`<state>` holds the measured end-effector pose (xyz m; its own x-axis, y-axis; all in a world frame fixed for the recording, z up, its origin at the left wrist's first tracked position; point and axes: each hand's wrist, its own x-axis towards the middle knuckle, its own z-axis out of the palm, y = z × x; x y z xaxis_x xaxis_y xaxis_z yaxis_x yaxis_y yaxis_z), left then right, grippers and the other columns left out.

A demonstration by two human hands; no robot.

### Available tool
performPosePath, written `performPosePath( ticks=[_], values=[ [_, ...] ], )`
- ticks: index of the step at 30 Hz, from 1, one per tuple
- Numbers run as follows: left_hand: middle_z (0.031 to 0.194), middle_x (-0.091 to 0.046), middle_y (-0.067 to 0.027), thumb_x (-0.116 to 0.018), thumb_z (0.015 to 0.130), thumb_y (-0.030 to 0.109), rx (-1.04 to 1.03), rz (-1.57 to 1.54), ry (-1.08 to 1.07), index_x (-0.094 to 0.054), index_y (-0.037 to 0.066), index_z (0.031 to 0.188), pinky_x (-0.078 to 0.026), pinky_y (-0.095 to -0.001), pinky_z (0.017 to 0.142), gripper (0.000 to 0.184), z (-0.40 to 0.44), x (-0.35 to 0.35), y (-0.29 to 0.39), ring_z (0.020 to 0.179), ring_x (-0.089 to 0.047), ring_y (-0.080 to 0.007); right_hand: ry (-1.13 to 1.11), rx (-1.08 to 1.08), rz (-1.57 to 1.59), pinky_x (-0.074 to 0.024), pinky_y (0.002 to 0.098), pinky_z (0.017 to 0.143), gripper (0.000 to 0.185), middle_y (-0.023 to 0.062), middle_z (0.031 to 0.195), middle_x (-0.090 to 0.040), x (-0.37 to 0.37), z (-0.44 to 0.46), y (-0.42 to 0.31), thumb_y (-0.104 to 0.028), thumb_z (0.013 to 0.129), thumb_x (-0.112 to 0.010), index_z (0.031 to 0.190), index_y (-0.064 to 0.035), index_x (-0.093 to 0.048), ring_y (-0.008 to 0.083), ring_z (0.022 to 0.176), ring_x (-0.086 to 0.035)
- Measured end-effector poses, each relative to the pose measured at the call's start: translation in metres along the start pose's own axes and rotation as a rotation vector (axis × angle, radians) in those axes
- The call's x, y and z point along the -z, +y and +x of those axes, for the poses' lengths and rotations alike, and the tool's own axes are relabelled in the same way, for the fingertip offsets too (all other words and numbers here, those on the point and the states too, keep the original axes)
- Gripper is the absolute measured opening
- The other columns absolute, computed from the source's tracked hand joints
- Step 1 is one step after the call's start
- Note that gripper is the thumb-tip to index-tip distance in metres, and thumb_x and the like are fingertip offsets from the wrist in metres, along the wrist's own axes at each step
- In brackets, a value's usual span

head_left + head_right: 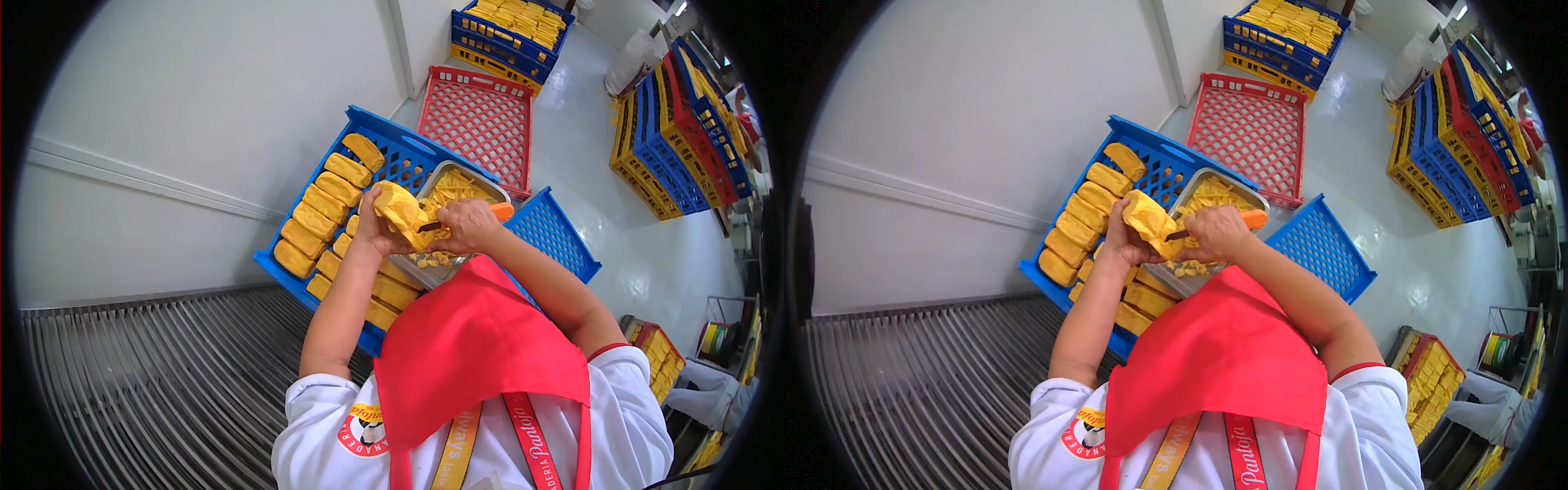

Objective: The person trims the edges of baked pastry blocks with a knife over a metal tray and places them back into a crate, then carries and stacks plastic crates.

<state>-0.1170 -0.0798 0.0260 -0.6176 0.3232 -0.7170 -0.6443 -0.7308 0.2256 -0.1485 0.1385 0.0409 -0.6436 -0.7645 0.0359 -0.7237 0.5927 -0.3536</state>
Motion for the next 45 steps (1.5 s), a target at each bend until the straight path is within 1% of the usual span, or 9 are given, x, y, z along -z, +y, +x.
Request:
performPosePath(
  ticks=[13, 20, 22, 25, 27, 28, 32, 36, 45],
  values=[
    [0.121, -0.055, -0.0148, -0.049, 0.071, 0.069, -0.021, -0.046, -0.066, -0.056, 0.017, 0.118, -0.039, -0.0616, 0.088, 0.071, 0.008, 0.004, -0.001, 0.111, -0.052, -0.0386, -0.302, -0.123, 0.060, -0.0496, 0.0444, 0.061, 0.069, 0.0160, 0.069, -0.066, 0.005, 0.004, -0.003, -0.077, 0.075, -0.053, 0.076, -0.0089, -0.068, 0.0341, 0.069, -0.066],
    [0.099, -0.064, -0.0118, -0.051, 0.073, 0.066, -0.276, 0.083, -0.006, -0.059, 0.010, 0.110, -0.047, -0.0559, 0.087, 0.068, 0.017, 0.015, 0.039, 0.097, -0.060, -0.0344, -0.184, -0.100, 0.004, -0.0508, 0.0454, 0.063, 0.048, 0.0145, 0.085, -0.066, -0.017, -0.020, 0.009, -0.056, 0.079, -0.064, 0.087, -0.0083, -0.063, 0.0339, 0.073, -0.065],
    [0.114, -0.058, -0.0130, -0.065, 0.069, 0.057, -0.327, 0.278, 0.053, -0.051, 0.007, 0.125, -0.047, -0.0527, 0.090, 0.076, 0.024, 0.021, 0.061, 0.107, -0.056, -0.0361, -0.162, -0.164, -0.035, -0.0513, 0.0456, 0.064, 0.046, 0.0144, 0.091, -0.065, -0.028, -0.030, 0.017, -0.052, 0.079, -0.067, 0.091, -0.0081, -0.061, 0.0341, 0.075, -0.065],
    [0.140, -0.034, -0.0150, -0.085, 0.050, 0.025, -1.316, 1.360, 0.641, -0.013, 0.011, 0.150, -0.039, -0.0527, 0.100, 0.123, 0.048, 0.020, 0.080, 0.127, -0.038, -0.0361, -0.066, -0.389, -0.037, -0.0527, 0.0458, 0.066, 0.046, 0.0169, 0.099, -0.063, -0.043, -0.047, 0.027, -0.047, 0.078, -0.069, 0.094, -0.0043, -0.060, 0.0350, 0.079, -0.066],
    [0.140, -0.035, -0.0141, -0.085, 0.048, 0.026, -1.244, 1.812, 0.616, -0.016, 0.013, 0.150, -0.036, -0.0542, 0.103, 0.124, 0.040, 0.000, 0.086, 0.127, -0.039, -0.0356, 0.010, -0.754, 0.016, -0.0526, 0.0468, 0.069, 0.052, 0.0189, 0.089, -0.064, -0.043, -0.060, 0.033, -0.051, 0.080, -0.065, 0.095, -0.0017, -0.058, 0.0381, 0.082, -0.066],
    [0.139, -0.037, -0.0132, -0.086, 0.046, 0.026, -1.137, 2.260, 0.591, -0.018, 0.014, 0.149, -0.032, -0.0558, 0.105, 0.124, 0.043, -0.008, 0.089, 0.127, -0.039, -0.0351, 0.017, -0.783, 0.008, -0.0526, 0.0468, 0.069, 0.052, 0.0189, 0.089, -0.064, -0.038, -0.066, 0.034, -0.051, 0.080, -0.065, 0.095, -0.0017, -0.058, 0.0381, 0.082, -0.066],
    [0.143, -0.040, -0.0066, -0.089, 0.045, 0.025, -0.824, 2.822, 0.193, -0.023, 0.020, 0.149, -0.021, -0.0588, 0.111, 0.123, 0.086, -0.019, 0.087, 0.130, -0.039, -0.0345, -0.215, -0.878, 0.161, -0.0546, 0.0459, 0.074, 0.044, 0.0203, 0.090, -0.069, -0.046, -0.091, 0.041, -0.043, 0.083, -0.061, 0.095, -0.0001, -0.064, 0.0359, 0.084, -0.068],
    [0.145, -0.040, -0.0051, -0.089, 0.046, 0.016, -0.706, 3.017, -0.017, -0.028, 0.021, 0.146, -0.017, -0.0620, 0.112, 0.117, 0.133, -0.015, 0.073, 0.133, -0.039, -0.0336, -0.453, -0.872, 0.313, -0.0548, 0.0447, 0.076, 0.041, 0.0136, 0.096, -0.070, -0.042, -0.099, 0.038, -0.047, 0.081, -0.058, 0.090, -0.0094, -0.073, 0.0327, 0.088, -0.068],
    [0.149, -0.030, -0.0102, -0.085, 0.054, 0.029, -0.412, 2.957, -0.084, -0.025, 0.010, 0.147, -0.014, -0.0642, 0.112, 0.112, 0.172, -0.002, 0.058, 0.141, -0.023, -0.0350, -0.255, -0.903, 0.428, -0.0541, 0.0467, 0.072, 0.039, 0.0172, 0.087, -0.069, -0.039, -0.124, 0.051, -0.044, 0.076, -0.064, 0.085, -0.0073, -0.071, 0.0351, 0.083, -0.067]
  ],
)
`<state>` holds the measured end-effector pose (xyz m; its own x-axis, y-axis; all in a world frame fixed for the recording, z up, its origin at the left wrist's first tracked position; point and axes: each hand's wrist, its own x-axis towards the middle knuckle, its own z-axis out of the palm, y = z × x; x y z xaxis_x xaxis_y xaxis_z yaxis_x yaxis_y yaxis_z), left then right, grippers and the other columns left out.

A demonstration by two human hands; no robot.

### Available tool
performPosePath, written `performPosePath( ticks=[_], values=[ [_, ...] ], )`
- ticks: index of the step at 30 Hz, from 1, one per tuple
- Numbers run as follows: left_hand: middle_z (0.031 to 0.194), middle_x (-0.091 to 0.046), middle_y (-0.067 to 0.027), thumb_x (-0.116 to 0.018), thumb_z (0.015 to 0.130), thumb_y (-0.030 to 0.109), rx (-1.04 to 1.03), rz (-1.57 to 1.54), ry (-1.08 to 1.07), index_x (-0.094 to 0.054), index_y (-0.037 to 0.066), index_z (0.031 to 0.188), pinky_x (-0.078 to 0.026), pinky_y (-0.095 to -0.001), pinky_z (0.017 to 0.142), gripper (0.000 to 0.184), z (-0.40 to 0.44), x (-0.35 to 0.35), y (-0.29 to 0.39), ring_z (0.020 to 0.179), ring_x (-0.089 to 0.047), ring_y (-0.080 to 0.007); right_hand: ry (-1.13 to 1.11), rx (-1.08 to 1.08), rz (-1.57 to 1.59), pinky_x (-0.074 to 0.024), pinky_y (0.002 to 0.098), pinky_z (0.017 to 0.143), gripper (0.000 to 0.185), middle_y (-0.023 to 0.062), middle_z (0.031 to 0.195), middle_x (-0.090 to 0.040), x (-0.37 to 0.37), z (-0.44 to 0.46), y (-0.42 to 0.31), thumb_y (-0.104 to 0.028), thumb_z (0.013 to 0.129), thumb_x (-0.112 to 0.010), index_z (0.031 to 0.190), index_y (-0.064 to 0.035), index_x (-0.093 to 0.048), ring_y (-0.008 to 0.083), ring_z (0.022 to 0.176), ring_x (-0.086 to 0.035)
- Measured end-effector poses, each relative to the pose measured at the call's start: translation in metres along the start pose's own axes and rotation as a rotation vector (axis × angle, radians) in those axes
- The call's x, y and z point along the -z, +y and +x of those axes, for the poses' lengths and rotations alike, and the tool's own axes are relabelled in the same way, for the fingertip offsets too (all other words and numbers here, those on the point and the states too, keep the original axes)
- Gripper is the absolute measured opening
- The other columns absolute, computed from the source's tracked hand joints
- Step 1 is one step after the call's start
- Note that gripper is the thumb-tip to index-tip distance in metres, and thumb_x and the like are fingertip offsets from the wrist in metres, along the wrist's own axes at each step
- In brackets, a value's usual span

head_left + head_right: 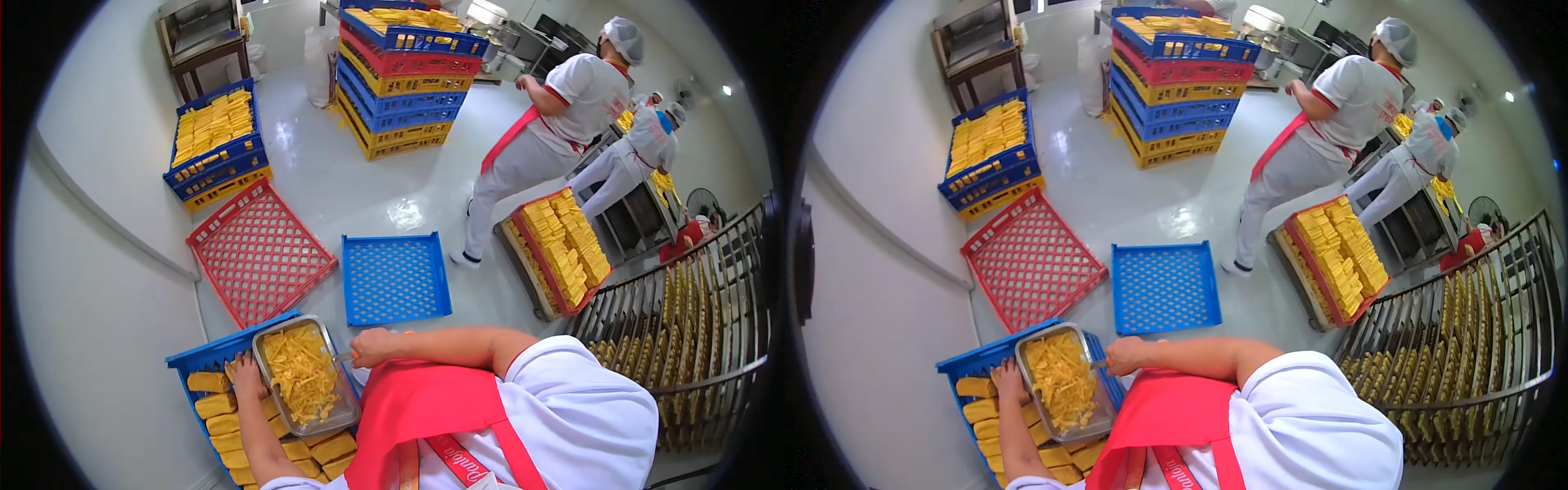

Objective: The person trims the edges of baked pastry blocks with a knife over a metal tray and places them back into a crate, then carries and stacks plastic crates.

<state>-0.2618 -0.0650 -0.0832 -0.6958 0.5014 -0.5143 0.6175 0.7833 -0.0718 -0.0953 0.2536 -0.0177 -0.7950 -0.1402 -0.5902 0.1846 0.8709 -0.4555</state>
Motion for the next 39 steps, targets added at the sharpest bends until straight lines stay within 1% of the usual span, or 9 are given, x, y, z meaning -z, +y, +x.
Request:
performPosePath(
  ticks=[6, 8, 10, 12, 15, 22, 34, 36, 39],
  values=[
    [0.156, -0.015, -0.0113, -0.086, 0.053, 0.019, 0.295, -0.345, 0.167, -0.017, 0.025, 0.151, -0.016, -0.0615, 0.112, 0.120, -0.041, 0.015, 0.012, 0.144, -0.015, -0.0319, 0.065, 0.011, 0.044, -0.0535, 0.0466, 0.070, 0.039, 0.0175, 0.087, -0.069, 0.006, 0.003, -0.004, -0.044, 0.074, -0.065, 0.084, -0.0064, -0.070, 0.0356, 0.083, -0.067],
    [0.155, -0.018, -0.0154, -0.084, 0.058, 0.021, 0.383, -0.484, 0.373, -0.022, 0.014, 0.150, -0.020, -0.0557, 0.113, 0.111, -0.076, 0.018, 0.010, 0.143, -0.018, -0.0344, 0.035, 0.029, 0.067, -0.0530, 0.0466, 0.069, 0.039, 0.0183, 0.086, -0.069, 0.010, 0.009, -0.008, -0.043, 0.074, -0.065, 0.083, -0.0053, -0.069, 0.0357, 0.083, -0.067],
    [0.149, -0.030, -0.0188, -0.079, 0.069, 0.023, 0.402, -0.337, 0.832, -0.030, 0.002, 0.144, -0.025, -0.0495, 0.112, 0.092, -0.082, -0.087, -0.052, 0.138, -0.028, -0.0373, 0.008, 0.052, 0.085, -0.0526, 0.0465, 0.069, 0.039, 0.0190, 0.084, -0.069, 0.013, 0.017, -0.012, -0.042, 0.073, -0.065, 0.083, -0.0041, -0.069, 0.0359, 0.083, -0.067],
    [0.127, -0.054, -0.0207, -0.069, 0.081, 0.021, 0.884, -0.272, 0.891, -0.043, -0.004, 0.134, -0.040, -0.0457, 0.102, 0.065, -0.135, -0.117, -0.066, 0.122, -0.047, -0.0375, -0.046, 0.131, 0.129, -0.0508, 0.0469, 0.073, 0.044, 0.0214, 0.088, -0.067, 0.013, 0.025, -0.015, -0.043, 0.075, -0.067, 0.095, -0.0033, -0.064, 0.0388, 0.086, -0.065],
    [0.127, -0.054, -0.0206, -0.069, 0.081, 0.021, 1.236, -0.538, 0.734, -0.043, -0.004, 0.134, -0.041, -0.0455, 0.101, 0.064, -0.163, -0.142, -0.056, 0.121, -0.047, -0.0372, -0.081, 0.151, 0.107, -0.0504, 0.0458, 0.074, 0.045, 0.0207, 0.088, -0.067, 0.016, 0.030, -0.023, -0.043, 0.075, -0.067, 0.094, -0.0030, -0.065, 0.0382, 0.086, -0.065],
    [0.126, -0.055, -0.0203, -0.069, 0.081, 0.021, 1.125, -1.260, 0.523, -0.044, -0.004, 0.133, -0.042, -0.0452, 0.099, 0.063, -0.127, -0.132, -0.008, 0.120, -0.049, -0.0365, -0.082, 0.189, 0.161, -0.0495, 0.0453, 0.076, 0.047, 0.0218, 0.091, -0.067, 0.009, 0.034, -0.041, -0.043, 0.075, -0.067, 0.096, -0.0011, -0.065, 0.0376, 0.087, -0.064],
    [0.125, -0.055, -0.0197, -0.068, 0.082, 0.021, 1.060, -1.529, 0.514, -0.044, -0.003, 0.133, -0.044, -0.0447, 0.096, 0.061, -0.110, -0.135, -0.001, 0.117, -0.051, -0.0354, -0.128, 0.112, 0.217, -0.0492, 0.0459, 0.077, 0.050, 0.0235, 0.091, -0.066, -0.013, 0.044, -0.015, -0.044, 0.077, -0.067, 0.098, 0.0008, -0.064, 0.0399, 0.089, -0.064],
    [0.124, -0.055, -0.0196, -0.068, 0.082, 0.021, 1.055, -1.554, 0.514, -0.045, -0.002, 0.133, -0.045, -0.0446, 0.096, 0.061, -0.111, -0.138, -0.001, 0.116, -0.051, -0.0353, 0.024, 0.154, 0.236, -0.0484, 0.0373, 0.048, 0.034, 0.0111, 0.061, -0.062, -0.022, 0.047, -0.006, -0.035, 0.075, -0.067, 0.079, -0.0019, -0.064, 0.0233, 0.054, -0.062],
    [0.124, -0.056, -0.0195, -0.068, 0.082, 0.021, 1.057, -1.600, 0.508, -0.045, -0.002, 0.133, -0.045, -0.0444, 0.095, 0.060, -0.111, -0.142, -0.001, 0.116, -0.052, -0.0350, -0.010, 0.172, 0.233, -0.0488, 0.0367, 0.048, 0.034, 0.0099, 0.062, -0.062, -0.029, 0.051, -0.001, -0.035, 0.076, -0.067, 0.085, -0.0021, -0.064, 0.0228, 0.054, -0.061]
  ],
)
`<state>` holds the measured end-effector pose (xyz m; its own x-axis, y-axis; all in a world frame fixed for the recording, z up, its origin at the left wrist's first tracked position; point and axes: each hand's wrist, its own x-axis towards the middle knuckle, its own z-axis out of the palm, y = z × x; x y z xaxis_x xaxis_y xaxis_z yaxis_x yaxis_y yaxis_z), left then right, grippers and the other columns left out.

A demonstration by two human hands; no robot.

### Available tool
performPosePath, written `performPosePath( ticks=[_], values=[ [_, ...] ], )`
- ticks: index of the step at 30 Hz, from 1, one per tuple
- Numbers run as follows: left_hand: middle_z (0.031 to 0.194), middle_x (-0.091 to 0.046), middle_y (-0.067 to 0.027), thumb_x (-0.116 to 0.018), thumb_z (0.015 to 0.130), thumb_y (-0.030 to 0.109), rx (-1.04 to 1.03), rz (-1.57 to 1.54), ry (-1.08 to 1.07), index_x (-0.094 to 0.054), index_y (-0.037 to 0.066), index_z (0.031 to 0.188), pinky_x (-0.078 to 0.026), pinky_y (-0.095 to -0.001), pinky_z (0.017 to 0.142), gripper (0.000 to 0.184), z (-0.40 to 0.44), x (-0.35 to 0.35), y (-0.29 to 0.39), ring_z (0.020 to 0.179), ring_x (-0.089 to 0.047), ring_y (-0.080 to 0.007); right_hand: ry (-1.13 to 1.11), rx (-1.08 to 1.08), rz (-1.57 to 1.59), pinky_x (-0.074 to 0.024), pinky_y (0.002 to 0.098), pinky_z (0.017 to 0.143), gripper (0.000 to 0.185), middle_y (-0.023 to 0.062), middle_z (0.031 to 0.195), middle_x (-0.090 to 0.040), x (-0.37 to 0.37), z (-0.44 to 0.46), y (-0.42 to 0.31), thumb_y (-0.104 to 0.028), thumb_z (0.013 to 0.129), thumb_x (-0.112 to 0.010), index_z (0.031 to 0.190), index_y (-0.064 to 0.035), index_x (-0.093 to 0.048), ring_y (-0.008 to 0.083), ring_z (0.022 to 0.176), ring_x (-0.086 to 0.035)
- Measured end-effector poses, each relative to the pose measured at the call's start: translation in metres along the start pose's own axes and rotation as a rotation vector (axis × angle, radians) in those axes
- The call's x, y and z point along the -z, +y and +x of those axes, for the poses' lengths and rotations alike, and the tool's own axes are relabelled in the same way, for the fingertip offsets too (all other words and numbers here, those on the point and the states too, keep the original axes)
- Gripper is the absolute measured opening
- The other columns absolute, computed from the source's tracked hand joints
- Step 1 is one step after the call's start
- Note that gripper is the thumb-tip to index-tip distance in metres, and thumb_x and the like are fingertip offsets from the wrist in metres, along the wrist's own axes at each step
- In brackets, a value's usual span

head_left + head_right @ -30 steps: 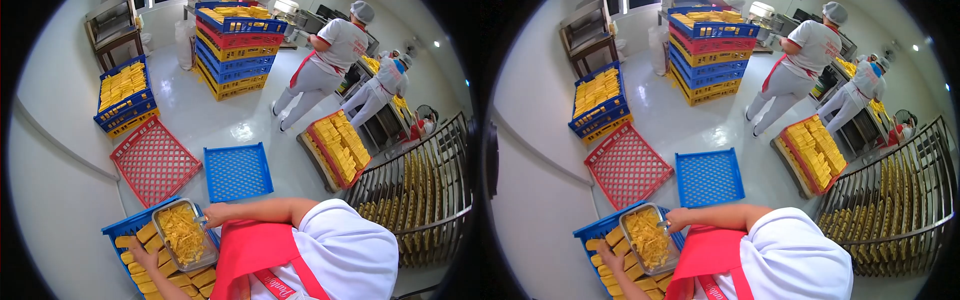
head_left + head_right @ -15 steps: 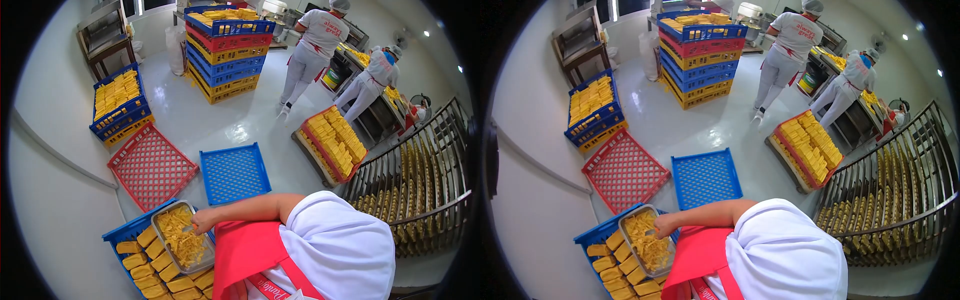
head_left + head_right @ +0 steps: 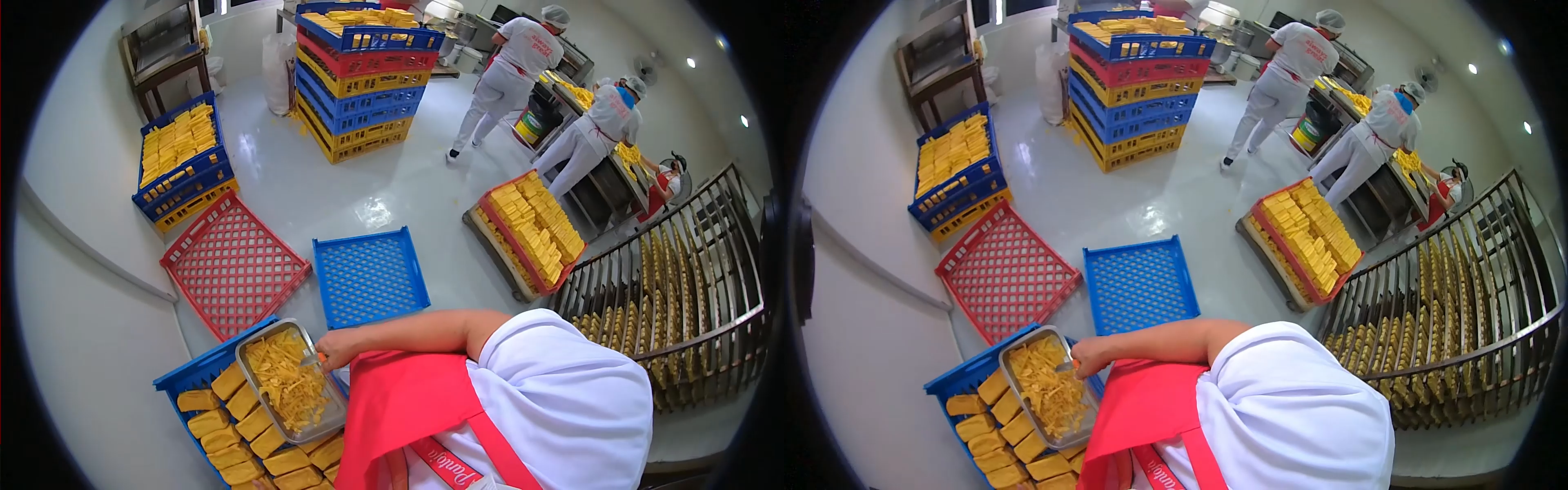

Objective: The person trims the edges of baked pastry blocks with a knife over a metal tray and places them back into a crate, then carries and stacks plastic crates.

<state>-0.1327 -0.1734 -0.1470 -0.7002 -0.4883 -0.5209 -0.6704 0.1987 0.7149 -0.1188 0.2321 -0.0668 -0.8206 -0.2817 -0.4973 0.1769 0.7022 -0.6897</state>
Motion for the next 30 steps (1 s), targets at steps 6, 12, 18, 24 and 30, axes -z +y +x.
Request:
performPosePath(
  ticks=[6, 12, 18, 24, 30],
  values=[
    [0.123, -0.056, -0.0192, -0.068, 0.082, 0.021, 0.039, -0.071, -0.021, -0.045, -0.002, 0.132, -0.047, -0.0442, 0.093, 0.059, -0.001, 0.001, -0.004, 0.114, -0.053, -0.0344, -0.053, -0.015, -0.025, -0.0491, 0.0366, 0.048, 0.034, 0.0097, 0.063, -0.062, 0.010, -0.003, -0.013, -0.036, 0.076, -0.068, 0.087, -0.0041, -0.062, 0.0221, 0.053, -0.060],
    [0.123, -0.057, -0.0190, -0.068, 0.083, 0.021, 0.058, -0.143, -0.037, -0.046, -0.001, 0.132, -0.048, -0.0439, 0.092, 0.058, 0.002, 0.001, -0.007, 0.113, -0.054, -0.0339, -0.073, -0.027, -0.001, -0.0485, 0.0369, 0.047, 0.033, 0.0096, 0.062, -0.061, 0.009, -0.007, -0.017, -0.035, 0.076, -0.069, 0.085, -0.0043, -0.062, 0.0225, 0.052, -0.060],
    [0.122, -0.057, -0.0187, -0.067, 0.083, 0.021, 0.080, -0.217, -0.050, -0.046, -0.001, 0.132, -0.049, -0.0436, 0.090, 0.057, 0.003, 0.015, -0.014, 0.111, -0.056, -0.0333, -0.074, -0.023, -0.036, -0.0474, 0.0363, 0.047, 0.032, 0.0091, 0.062, -0.062, 0.005, -0.002, -0.016, -0.036, 0.076, -0.069, 0.081, -0.0048, -0.063, 0.0212, 0.052, -0.060],
    [0.122, -0.057, -0.0184, -0.067, 0.083, 0.021, 0.087, -0.538, -0.192, -0.047, 0.000, 0.131, -0.050, -0.0433, 0.089, 0.056, 0.004, 0.087, -0.054, 0.110, -0.057, -0.0328, -0.197, -0.015, -0.001, -0.0514, 0.0409, 0.072, 0.040, 0.0188, 0.086, -0.069, 0.019, -0.010, -0.055, -0.041, 0.076, -0.068, 0.093, -0.0049, -0.069, 0.0334, 0.081, -0.066],
    [0.128, -0.054, -0.0178, -0.076, 0.076, 0.023, -0.121, -0.161, 0.308, -0.034, 0.004, 0.141, -0.049, -0.0424, 0.094, 0.080, 0.027, 0.125, -0.123, 0.115, -0.055, -0.0322, -0.218, 0.037, -0.068, -0.0493, 0.0374, 0.062, 0.034, 0.0126, 0.074, -0.067, 0.026, -0.022, -0.069, -0.036, 0.081, -0.068, 0.084, -0.0027, -0.069, 0.0227, 0.067, -0.064]
  ],
)
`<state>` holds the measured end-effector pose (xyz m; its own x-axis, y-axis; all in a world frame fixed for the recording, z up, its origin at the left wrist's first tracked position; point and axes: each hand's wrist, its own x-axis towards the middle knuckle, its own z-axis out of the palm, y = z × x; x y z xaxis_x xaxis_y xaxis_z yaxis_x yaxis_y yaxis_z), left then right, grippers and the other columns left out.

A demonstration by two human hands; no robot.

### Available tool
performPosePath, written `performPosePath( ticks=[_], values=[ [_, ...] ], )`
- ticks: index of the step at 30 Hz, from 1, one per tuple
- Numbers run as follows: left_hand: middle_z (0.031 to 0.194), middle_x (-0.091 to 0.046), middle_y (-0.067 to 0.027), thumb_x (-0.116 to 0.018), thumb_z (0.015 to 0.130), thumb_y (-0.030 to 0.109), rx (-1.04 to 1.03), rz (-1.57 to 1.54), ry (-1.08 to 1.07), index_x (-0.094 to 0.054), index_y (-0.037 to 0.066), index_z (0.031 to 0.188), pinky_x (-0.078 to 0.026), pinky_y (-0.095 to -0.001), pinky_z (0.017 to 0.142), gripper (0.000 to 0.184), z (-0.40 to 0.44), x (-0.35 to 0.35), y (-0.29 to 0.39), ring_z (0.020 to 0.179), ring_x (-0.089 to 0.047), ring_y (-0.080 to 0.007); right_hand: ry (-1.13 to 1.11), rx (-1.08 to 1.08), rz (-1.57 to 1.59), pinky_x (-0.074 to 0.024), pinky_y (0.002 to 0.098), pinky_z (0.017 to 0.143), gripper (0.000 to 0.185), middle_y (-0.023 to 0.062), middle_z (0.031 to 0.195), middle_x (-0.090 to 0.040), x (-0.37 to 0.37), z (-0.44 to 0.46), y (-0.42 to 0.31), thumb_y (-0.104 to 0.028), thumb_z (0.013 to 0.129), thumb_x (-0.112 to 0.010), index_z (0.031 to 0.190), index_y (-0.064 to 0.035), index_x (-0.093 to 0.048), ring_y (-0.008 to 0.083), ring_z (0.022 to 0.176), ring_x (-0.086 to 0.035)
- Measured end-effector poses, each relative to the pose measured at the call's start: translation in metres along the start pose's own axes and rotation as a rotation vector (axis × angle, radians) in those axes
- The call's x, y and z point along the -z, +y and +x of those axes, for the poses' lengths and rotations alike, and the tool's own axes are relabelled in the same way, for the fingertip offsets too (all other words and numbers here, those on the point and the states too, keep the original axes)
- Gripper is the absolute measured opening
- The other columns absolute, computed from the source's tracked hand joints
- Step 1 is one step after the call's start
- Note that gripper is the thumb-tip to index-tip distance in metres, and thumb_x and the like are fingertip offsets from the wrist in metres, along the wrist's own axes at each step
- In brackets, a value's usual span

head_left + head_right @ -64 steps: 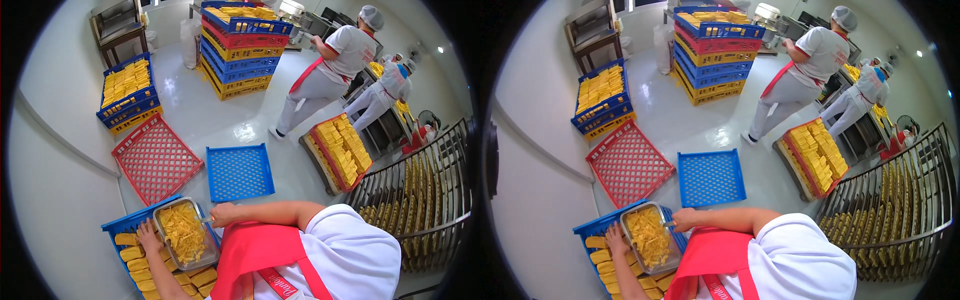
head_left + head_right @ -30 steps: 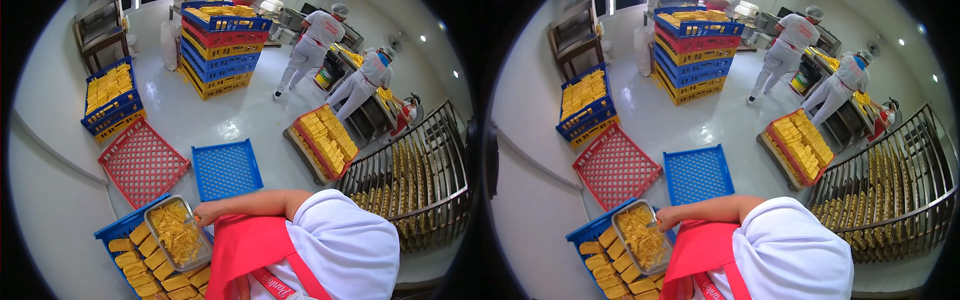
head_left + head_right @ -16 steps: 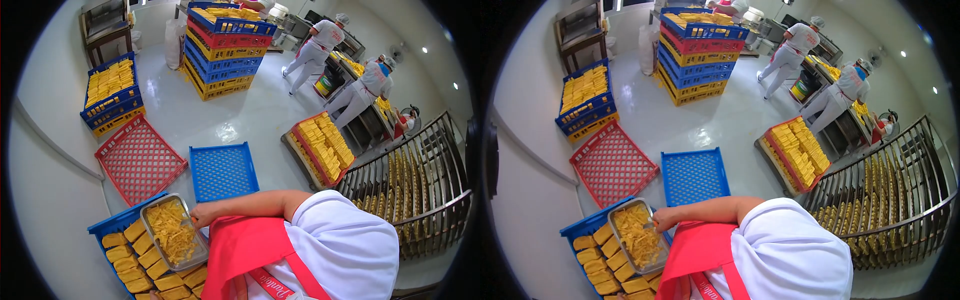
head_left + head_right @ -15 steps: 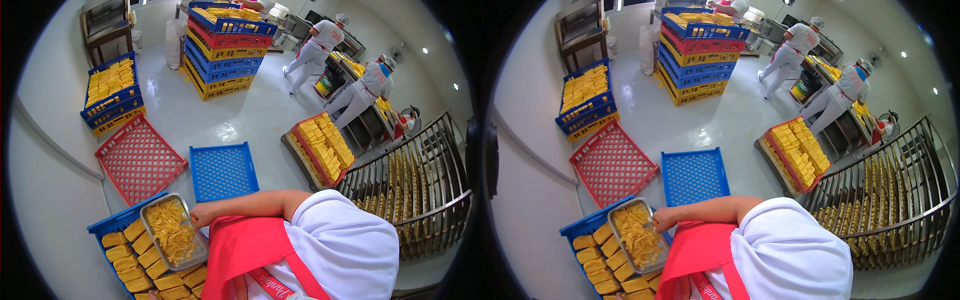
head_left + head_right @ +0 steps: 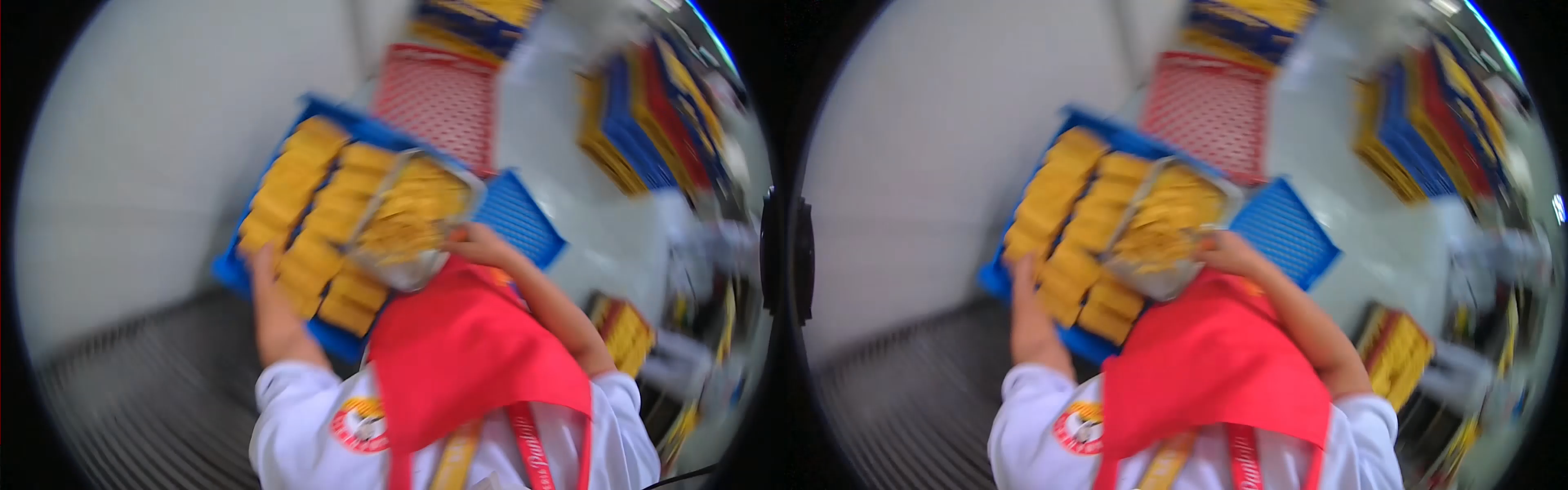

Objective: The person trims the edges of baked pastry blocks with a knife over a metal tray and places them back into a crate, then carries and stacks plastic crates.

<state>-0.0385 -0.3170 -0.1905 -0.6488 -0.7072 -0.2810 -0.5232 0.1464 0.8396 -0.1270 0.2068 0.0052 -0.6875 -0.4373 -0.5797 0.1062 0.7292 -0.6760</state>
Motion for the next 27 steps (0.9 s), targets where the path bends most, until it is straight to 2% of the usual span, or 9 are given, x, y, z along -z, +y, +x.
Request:
performPosePath(
  ticks=[1, 2, 8, 11, 14, 17, 20, 24, 27],
  values=[
    [0.139, -0.046, -0.0204, -0.080, 0.071, 0.023, 0.197, 0.182, 0.209, -0.018, 0.006, 0.149, -0.041, -0.0418, 0.104, 0.101, 0.001, -0.004, 0.009, 0.127, -0.046, -0.0332, 0.020, -0.078, -0.017, -0.0498, 0.0378, 0.066, 0.038, 0.0145, 0.078, -0.067, 0.002, -0.002, -0.006, -0.038, 0.081, -0.068, 0.088, -0.0013, -0.067, 0.0245, 0.072, -0.064],
    [0.145, -0.038, -0.0228, -0.080, 0.073, 0.023, 0.261, 0.328, 0.235, -0.005, 0.010, 0.152, -0.035, -0.0402, 0.109, 0.110, -0.019, -0.001, 0.042, 0.132, -0.041, -0.0335, 0.047, -0.070, -0.068, -0.0502, 0.0380, 0.072, 0.041, 0.0165, 0.083, -0.067, 0.000, 0.002, -0.005, -0.040, 0.080, -0.068, 0.090, -0.0002, -0.066, 0.0266, 0.078, -0.065],
    [0.147, -0.035, -0.0227, -0.084, 0.069, 0.018, 0.388, 0.014, 0.211, -0.003, 0.005, 0.152, -0.036, -0.0364, 0.108, 0.117, -0.031, 0.010, 0.055, 0.134, -0.038, -0.0323, 0.077, -0.128, -0.052, -0.0501, 0.0383, 0.075, 0.055, 0.0185, 0.086, -0.066, 0.002, -0.001, -0.015, -0.042, 0.083, -0.066, 0.113, 0.0038, -0.059, 0.0296, 0.080, -0.065],
    [0.141, -0.042, -0.0211, -0.080, 0.068, 0.008, 0.391, 0.062, 0.374, -0.018, 0.001, 0.148, -0.038, -0.0359, 0.105, 0.102, -0.032, 0.018, 0.052, 0.129, -0.044, -0.0310, 0.132, -0.080, -0.012, -0.0500, 0.0377, 0.075, 0.062, 0.0190, 0.086, -0.066, 0.005, -0.001, -0.023, -0.045, 0.086, -0.062, 0.120, 0.0058, -0.054, 0.0291, 0.081, -0.064],
    [0.129, -0.051, -0.0160, -0.070, 0.066, -0.003, 0.245, -0.283, 0.265, -0.034, -0.002, 0.137, -0.042, -0.0352, 0.100, 0.079, -0.047, 0.031, 0.065, 0.118, -0.052, -0.0286, 0.130, -0.202, 0.063, -0.0496, 0.0363, 0.078, 0.061, 0.0197, 0.087, -0.066, 0.005, 0.004, -0.029, -0.048, 0.089, -0.055, 0.117, 0.0054, -0.056, 0.0286, 0.084, -0.064],
    [0.116, -0.054, -0.0105, -0.064, 0.066, -0.008, -0.272, -0.273, 0.178, -0.044, 0.001, 0.122, -0.043, -0.0328, 0.095, 0.060, -0.103, 0.006, 0.115, 0.108, -0.056, -0.0231, 0.102, -0.166, 0.188, -0.0498, 0.0376, 0.077, 0.060, 0.0187, 0.086, -0.066, 0.003, 0.012, -0.032, -0.050, 0.093, -0.049, 0.112, 0.0054, -0.060, 0.0291, 0.082, -0.064],
    [0.109, -0.051, -0.0076, -0.063, 0.069, -0.010, -0.565, -0.268, 0.023, -0.044, 0.005, 0.119, -0.042, -0.0307, 0.094, 0.055, -0.155, -0.033, 0.156, 0.103, -0.053, -0.0188, 0.147, 0.120, 0.028, -0.0495, 0.0436, 0.072, 0.052, 0.0198, 0.083, -0.066, -0.010, 0.015, -0.053, -0.046, 0.096, -0.044, 0.102, 0.0018, -0.064, 0.0331, 0.076, -0.065],
    [0.112, -0.049, -0.0064, -0.061, 0.066, -0.008, -0.652, -0.390, -0.149, -0.041, 0.005, 0.122, -0.043, -0.0307, 0.094, 0.060, -0.203, -0.086, 0.184, 0.105, -0.052, -0.0181, 0.181, 0.280, -0.103, -0.0478, 0.0500, 0.071, 0.048, 0.0245, 0.082, -0.065, -0.021, 0.003, -0.098, -0.044, 0.097, -0.043, 0.092, -0.0010, -0.064, 0.0419, 0.080, -0.063],
    [0.106, -0.046, -0.0071, -0.063, 0.064, -0.007, -0.725, -0.274, -0.102, -0.042, 0.005, 0.117, -0.042, -0.0313, 0.093, 0.058, -0.218, -0.111, 0.185, 0.101, -0.050, -0.0197, 0.255, 0.299, -0.103, -0.0469, 0.0529, 0.072, 0.050, 0.0258, 0.081, -0.064, -0.032, -0.001, -0.106, -0.045, 0.097, -0.042, 0.087, -0.0009, -0.062, 0.0451, 0.081, -0.061]
  ],
)
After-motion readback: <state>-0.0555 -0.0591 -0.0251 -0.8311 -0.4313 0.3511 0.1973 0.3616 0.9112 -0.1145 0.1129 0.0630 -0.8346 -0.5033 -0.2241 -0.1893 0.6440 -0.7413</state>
